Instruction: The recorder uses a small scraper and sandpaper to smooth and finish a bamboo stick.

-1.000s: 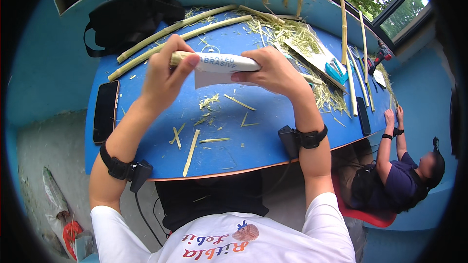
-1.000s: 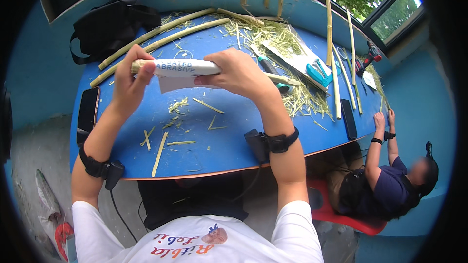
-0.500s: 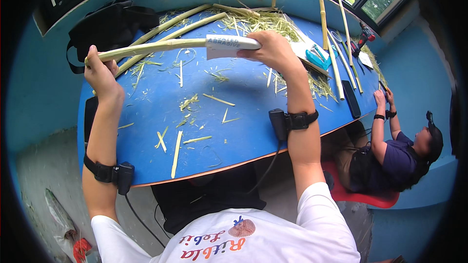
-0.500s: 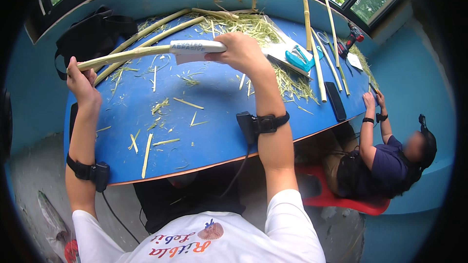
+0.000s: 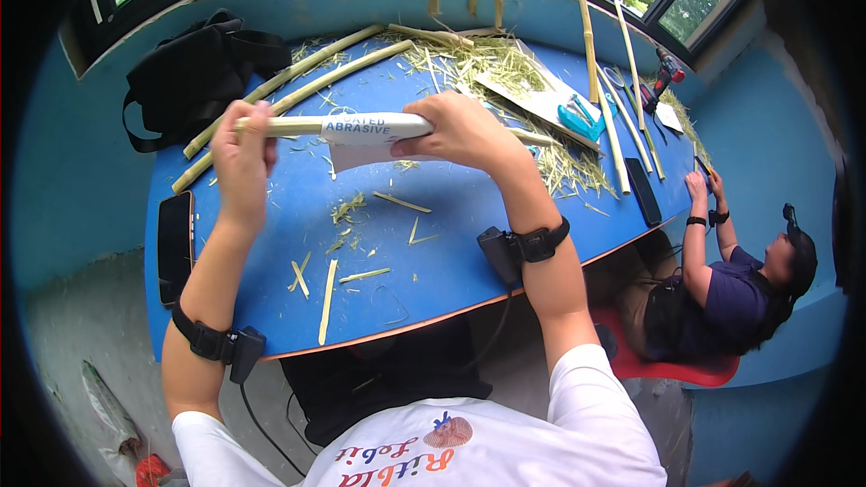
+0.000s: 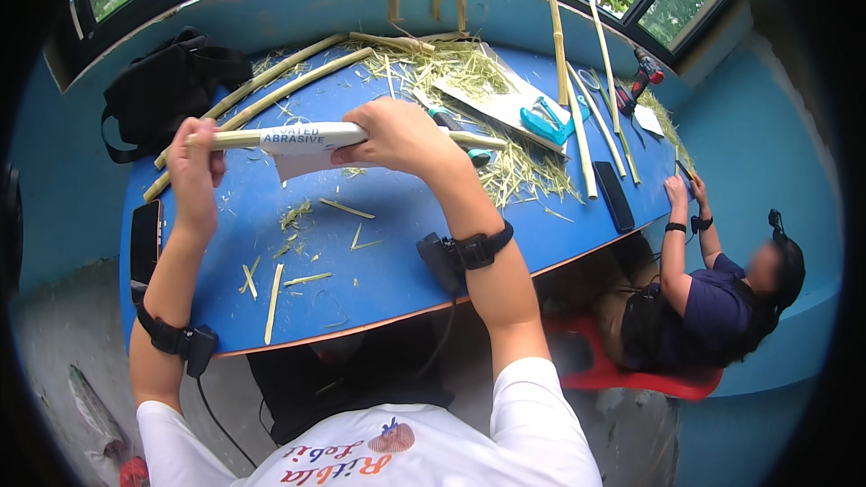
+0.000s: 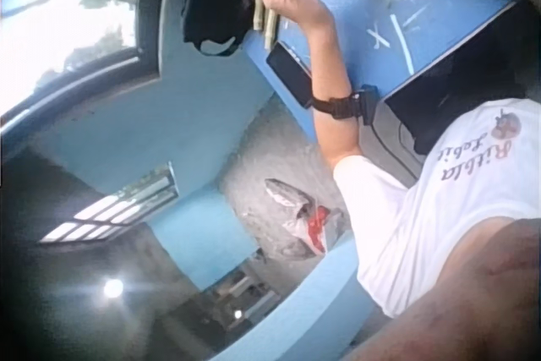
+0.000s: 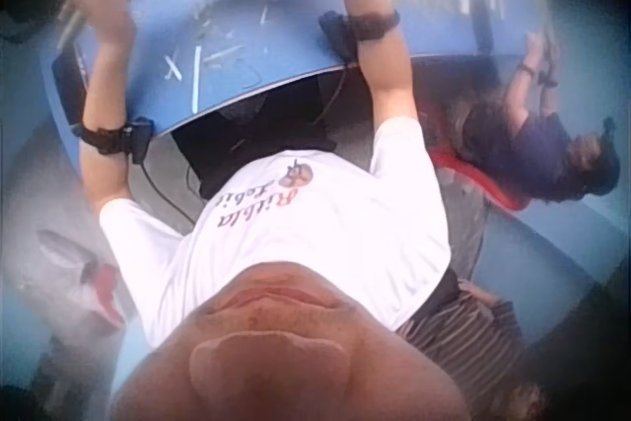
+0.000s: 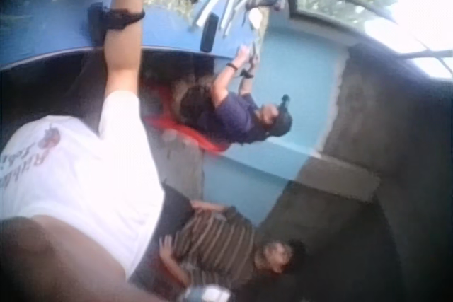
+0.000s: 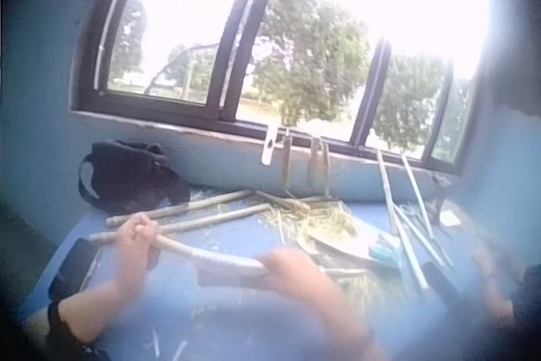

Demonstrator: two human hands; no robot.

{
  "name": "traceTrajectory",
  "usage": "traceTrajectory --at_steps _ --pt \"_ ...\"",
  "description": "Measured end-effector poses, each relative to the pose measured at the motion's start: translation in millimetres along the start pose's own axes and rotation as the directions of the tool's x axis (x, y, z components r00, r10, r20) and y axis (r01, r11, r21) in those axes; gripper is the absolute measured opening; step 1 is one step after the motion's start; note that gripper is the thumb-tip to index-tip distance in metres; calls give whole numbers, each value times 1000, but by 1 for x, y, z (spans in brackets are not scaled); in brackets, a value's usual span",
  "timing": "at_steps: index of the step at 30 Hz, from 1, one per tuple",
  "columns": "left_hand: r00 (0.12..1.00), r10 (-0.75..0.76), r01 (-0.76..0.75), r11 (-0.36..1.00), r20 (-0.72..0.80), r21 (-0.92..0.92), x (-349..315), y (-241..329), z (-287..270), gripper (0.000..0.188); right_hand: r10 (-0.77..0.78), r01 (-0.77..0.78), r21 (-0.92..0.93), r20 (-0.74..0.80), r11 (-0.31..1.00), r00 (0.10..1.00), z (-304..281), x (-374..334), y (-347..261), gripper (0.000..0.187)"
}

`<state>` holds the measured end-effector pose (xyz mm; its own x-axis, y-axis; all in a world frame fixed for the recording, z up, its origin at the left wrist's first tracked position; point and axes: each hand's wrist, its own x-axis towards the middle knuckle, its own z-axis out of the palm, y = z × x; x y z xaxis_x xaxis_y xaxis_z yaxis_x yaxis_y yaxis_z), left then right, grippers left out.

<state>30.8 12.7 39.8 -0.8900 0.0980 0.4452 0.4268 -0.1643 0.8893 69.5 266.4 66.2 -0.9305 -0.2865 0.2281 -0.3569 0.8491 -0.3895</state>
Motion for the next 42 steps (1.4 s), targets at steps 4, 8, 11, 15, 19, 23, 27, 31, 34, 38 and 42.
traceTrajectory --at_steps 4,8,11,15,19,23,27,31,34,38,42 --pt "898 -15 -34 994 -439 -103 20 -4 -18 21 119 -119 -46 -3 992 993 -10 -4 13 35" --pt "827 -90 2 988 -555 -157 26 -4 -32 21 163 -172 86 101 981 981 -8 1 25 38" --pt "773 -145 30 981 -618 -193 29 -3 -29 22 157 -165 24 190 986 969 -10 0 38 47" --pt "767 -85 -17 988 -636 -152 38 -11 -40 23 187 -196 8 269 981 945 -15 2 56 52" --pt "716 -99 3 990 -691 -138 38 0 -40 23 227 -241 44 204 970 952 -32 -21 69 50" --pt "662 -111 -13 987 -742 -159 44 -3 -45 23 427 -428 163 45 889 903 -53 -41 72 47" --pt "720 -71 -24 992 -690 -128 41 -7 -40 21 472 -381 351 -225 855 852 -64 -44 83 46" --pt "789 -65 15 996 -611 -87 38 -14 -36 21 492 -350 541 -139 765 859 -49 -26 58 56" --pt "867 -54 79 996 -495 29 37 -24 -42 26 391 -368 423 35 828 920 -28 -3 33 68" --pt "946 22 102 926 -322 363 35 -30 -39 26 330 -312 219 -49 924 943 -14 14 61 62" --pt "955 22 164 793 -296 586 36 -27 -54 27 453 -351 344 -282 871 846 -66 -17 110 53"
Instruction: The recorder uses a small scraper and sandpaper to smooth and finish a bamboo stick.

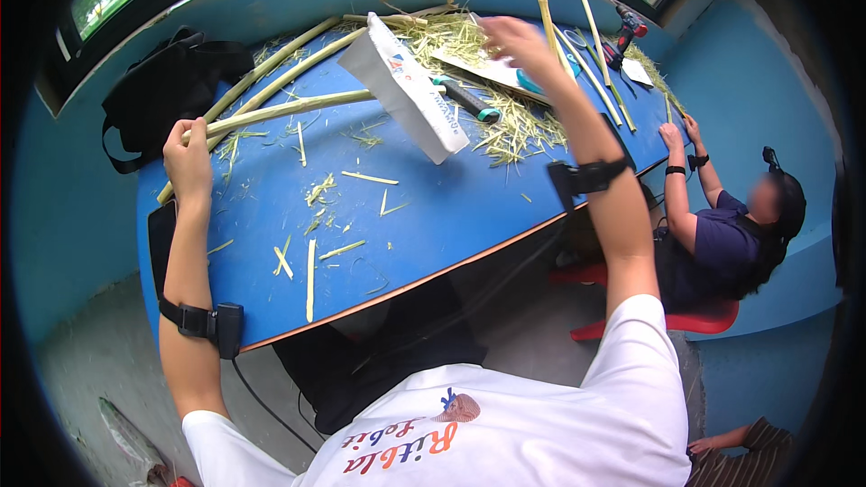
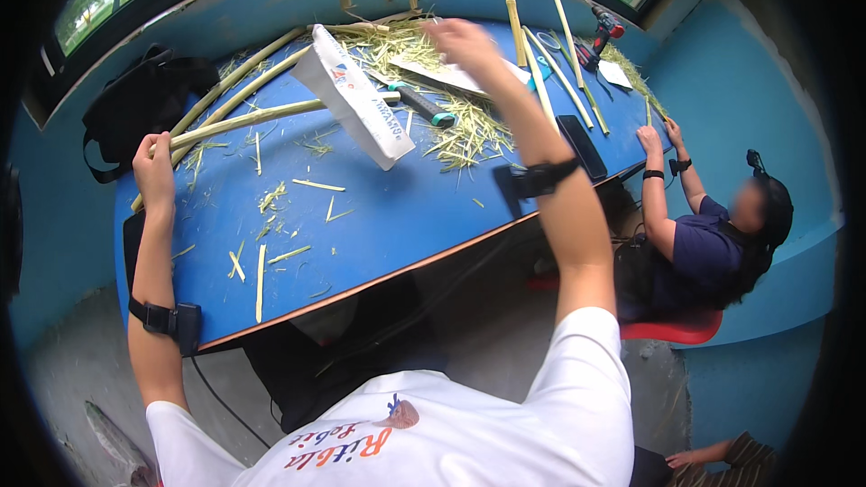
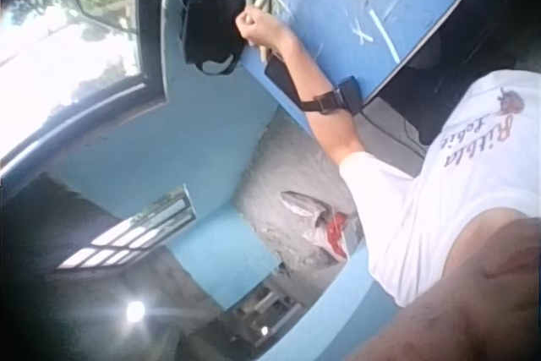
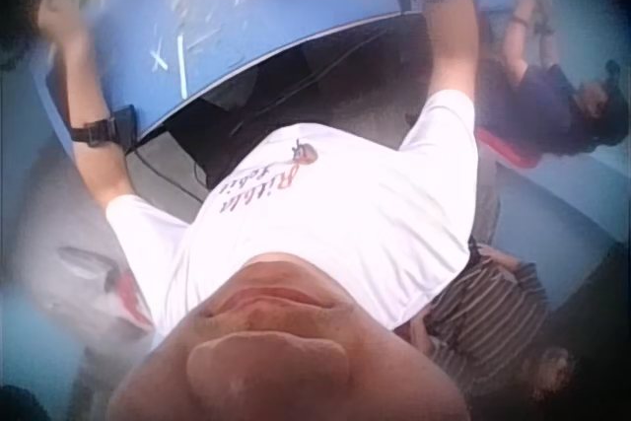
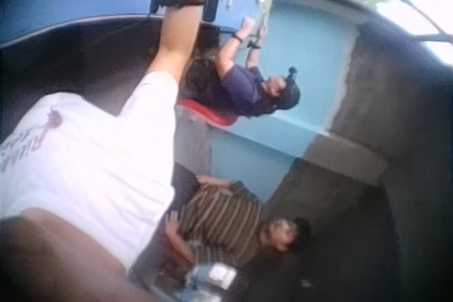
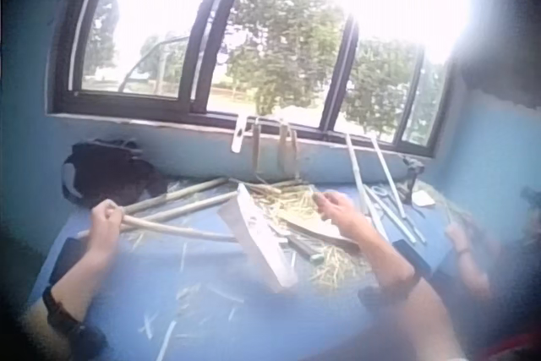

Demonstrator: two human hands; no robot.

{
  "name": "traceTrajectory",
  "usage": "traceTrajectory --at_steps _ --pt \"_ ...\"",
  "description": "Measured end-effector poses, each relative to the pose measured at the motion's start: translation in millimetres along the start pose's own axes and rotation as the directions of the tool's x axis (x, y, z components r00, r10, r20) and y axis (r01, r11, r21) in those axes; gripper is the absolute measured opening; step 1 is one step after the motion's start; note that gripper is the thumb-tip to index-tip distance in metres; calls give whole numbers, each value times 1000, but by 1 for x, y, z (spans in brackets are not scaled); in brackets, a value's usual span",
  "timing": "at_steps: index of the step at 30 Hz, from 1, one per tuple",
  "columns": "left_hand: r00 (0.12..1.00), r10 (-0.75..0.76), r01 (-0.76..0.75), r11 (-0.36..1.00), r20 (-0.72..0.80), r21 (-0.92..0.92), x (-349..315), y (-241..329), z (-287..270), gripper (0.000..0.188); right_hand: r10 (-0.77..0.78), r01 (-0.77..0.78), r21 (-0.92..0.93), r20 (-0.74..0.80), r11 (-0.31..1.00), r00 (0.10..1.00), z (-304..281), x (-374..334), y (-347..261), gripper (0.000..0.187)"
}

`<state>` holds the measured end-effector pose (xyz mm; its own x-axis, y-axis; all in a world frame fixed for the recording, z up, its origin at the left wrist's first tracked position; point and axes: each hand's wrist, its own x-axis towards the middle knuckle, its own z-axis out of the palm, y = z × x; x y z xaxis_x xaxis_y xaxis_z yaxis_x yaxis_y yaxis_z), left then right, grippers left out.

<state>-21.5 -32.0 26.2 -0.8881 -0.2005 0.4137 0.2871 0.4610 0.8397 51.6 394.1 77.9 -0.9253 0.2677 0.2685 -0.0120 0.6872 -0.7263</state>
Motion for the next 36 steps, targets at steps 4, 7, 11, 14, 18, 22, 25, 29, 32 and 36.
traceTrajectory --at_steps 4,7,11,14,18,22,25,29,32,36 --pt "995 72 -80 988 64 130 3 -7 2 23 105 -235 -232 -463 944 880 -122 -22 111 50" --pt "986 95 -122 971 134 208 2 -12 -2 21 223 -576 -381 -662 723 716 -188 -63 194 48" --pt "972 102 -173 921 214 348 -2 -2 -17 22 472 -788 -375 -646 488 600 -196 -92 251 48" --pt "968 83 -177 893 235 413 -1 0 -24 22 544 -811 -391 -603 436 583 -194 -96 259 49" --pt "947 112 -239 871 301 428 -4 -3 -26 24 593 -819 -393 -565 419 574 -195 -94 260 49" --pt "940 34 -188 881 338 434 -6 -1 -27 25 632 -831 -365 -540 420 557 -197 -94 255 46" --pt "932 27 -194 879 361 435 -8 2 -29 26 612 -824 -358 -552 440 567 -201 -96 256 43" --pt "924 58 -237 862 378 448 -10 2 -26 28 585 -834 -326 -599 446 547 -208 -120 258 39" --pt "910 82 -281 842 406 460 -10 6 -27 30 551 -831 -285 -640 477 536 -211 -130 255 37" --pt "891 90 -341 782 445 522 -10 5 -26 32 477 -793 -222 -697 568 536 -212 -134 243 33"
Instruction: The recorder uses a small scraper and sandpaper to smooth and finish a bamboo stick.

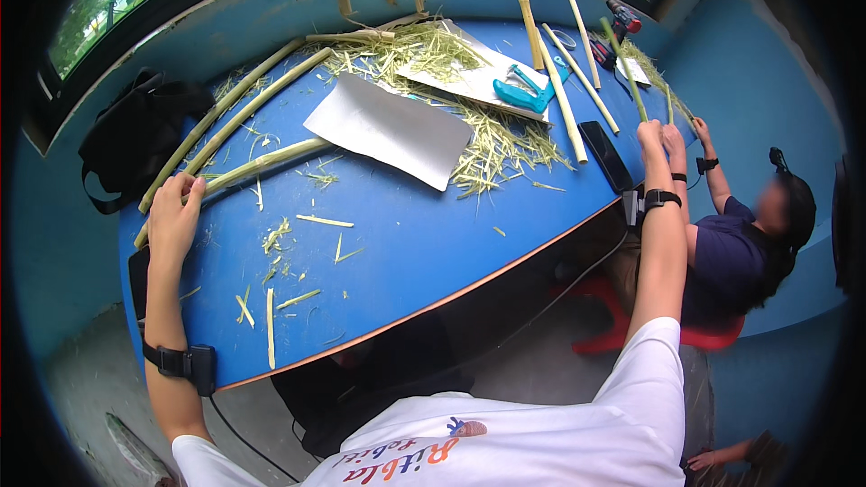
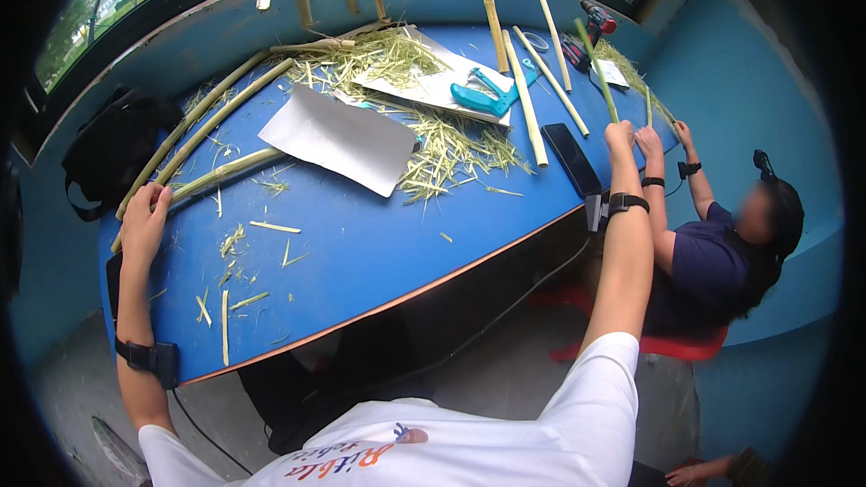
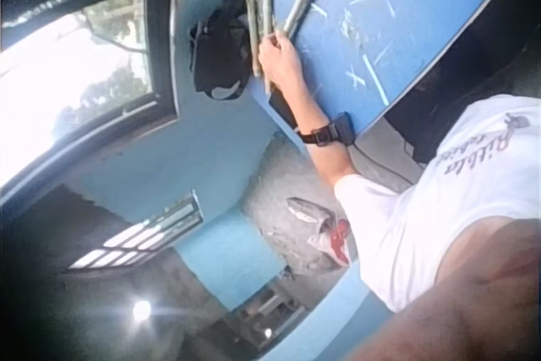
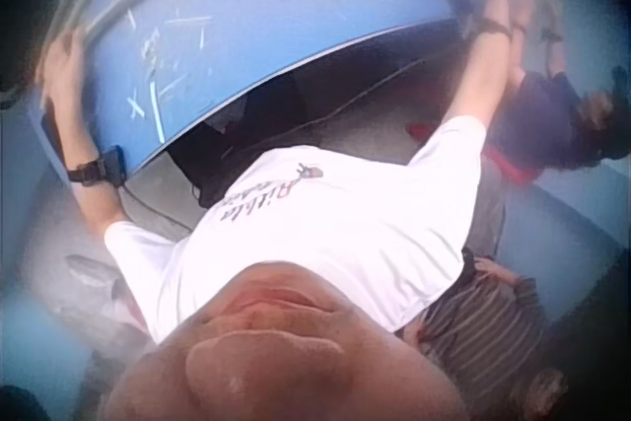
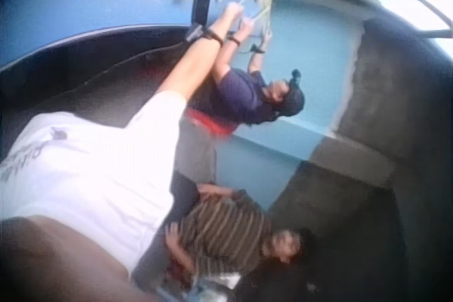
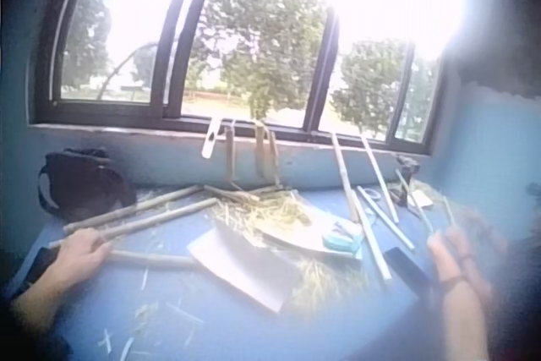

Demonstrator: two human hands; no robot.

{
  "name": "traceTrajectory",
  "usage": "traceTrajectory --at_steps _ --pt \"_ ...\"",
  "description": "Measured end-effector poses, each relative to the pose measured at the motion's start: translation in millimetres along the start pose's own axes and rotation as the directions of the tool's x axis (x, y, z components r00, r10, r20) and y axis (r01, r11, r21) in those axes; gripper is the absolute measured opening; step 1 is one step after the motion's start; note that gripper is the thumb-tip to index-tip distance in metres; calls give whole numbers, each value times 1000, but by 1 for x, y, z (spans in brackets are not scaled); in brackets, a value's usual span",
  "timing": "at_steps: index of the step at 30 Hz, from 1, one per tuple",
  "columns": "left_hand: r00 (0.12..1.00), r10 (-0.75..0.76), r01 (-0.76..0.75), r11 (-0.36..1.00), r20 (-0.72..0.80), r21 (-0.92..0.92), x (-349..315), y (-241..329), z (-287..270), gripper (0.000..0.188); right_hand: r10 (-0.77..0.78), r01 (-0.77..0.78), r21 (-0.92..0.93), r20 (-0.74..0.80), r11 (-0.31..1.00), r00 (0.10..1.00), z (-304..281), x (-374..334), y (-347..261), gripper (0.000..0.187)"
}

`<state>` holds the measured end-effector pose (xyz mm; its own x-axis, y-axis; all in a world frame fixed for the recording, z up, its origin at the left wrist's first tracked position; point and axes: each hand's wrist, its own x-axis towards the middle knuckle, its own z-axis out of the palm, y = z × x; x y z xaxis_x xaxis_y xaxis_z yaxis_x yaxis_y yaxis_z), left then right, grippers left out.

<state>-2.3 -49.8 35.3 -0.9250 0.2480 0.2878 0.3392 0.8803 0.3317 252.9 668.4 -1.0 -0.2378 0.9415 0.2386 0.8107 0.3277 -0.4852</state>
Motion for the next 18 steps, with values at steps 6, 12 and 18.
traceTrajectory --at_steps 6,12,18 --pt "999 10 -14 996 46 90 -2 14 -4 33 -62 60 363 -5 930 998 -15 -30 -26 29" --pt "996 87 -82 973 -13 217 -4 29 1 36 -333 -110 827 339 551 880 -31 -124 -63 25" --pt "975 212 -174 909 60 -379 10 31 10 32 -643 -372 835 549 405 533 -44 -203 -105 35"
